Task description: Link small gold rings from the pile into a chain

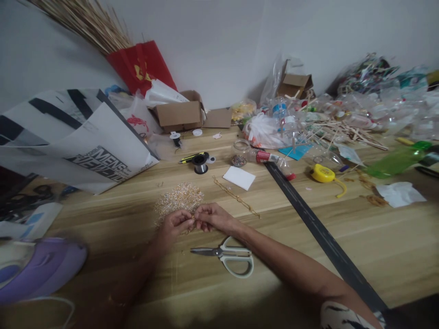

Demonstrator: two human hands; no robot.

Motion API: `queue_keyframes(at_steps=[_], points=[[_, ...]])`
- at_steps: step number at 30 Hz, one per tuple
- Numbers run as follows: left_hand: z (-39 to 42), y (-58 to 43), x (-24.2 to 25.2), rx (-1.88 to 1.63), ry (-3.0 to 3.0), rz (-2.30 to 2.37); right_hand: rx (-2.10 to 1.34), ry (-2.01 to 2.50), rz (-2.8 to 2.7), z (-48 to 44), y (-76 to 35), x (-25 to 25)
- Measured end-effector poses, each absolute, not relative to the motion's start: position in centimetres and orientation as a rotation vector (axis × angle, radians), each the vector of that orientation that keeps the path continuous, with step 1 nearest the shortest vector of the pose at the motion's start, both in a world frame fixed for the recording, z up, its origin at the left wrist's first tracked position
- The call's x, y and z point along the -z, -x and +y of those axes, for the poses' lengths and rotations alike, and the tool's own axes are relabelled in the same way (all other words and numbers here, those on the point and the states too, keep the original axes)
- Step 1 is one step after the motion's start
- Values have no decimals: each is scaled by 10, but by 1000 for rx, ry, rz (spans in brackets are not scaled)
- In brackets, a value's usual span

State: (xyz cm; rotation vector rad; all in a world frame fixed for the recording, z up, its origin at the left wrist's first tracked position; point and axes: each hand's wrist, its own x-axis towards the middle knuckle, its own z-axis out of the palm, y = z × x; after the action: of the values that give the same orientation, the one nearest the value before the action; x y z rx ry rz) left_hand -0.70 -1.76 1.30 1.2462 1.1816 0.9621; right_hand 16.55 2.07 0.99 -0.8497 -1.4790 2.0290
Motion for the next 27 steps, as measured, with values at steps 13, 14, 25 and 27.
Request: queue_keyframes(at_steps=[13,14,25,27], points=[[-17,7,-16,-979,-1284,1219,-2010,806,-1553,21,-166,-13],[-18,7,-16,-976,-1277,1214,-2010,801,-1557,21,-166,-12],[-15,8,-8,-947,-1195,1162,-2021,734,-1556,21,-165,-9],[-15,8,-6,-949,-1194,1162,-2010,728,-1563,21,-165,-8]])
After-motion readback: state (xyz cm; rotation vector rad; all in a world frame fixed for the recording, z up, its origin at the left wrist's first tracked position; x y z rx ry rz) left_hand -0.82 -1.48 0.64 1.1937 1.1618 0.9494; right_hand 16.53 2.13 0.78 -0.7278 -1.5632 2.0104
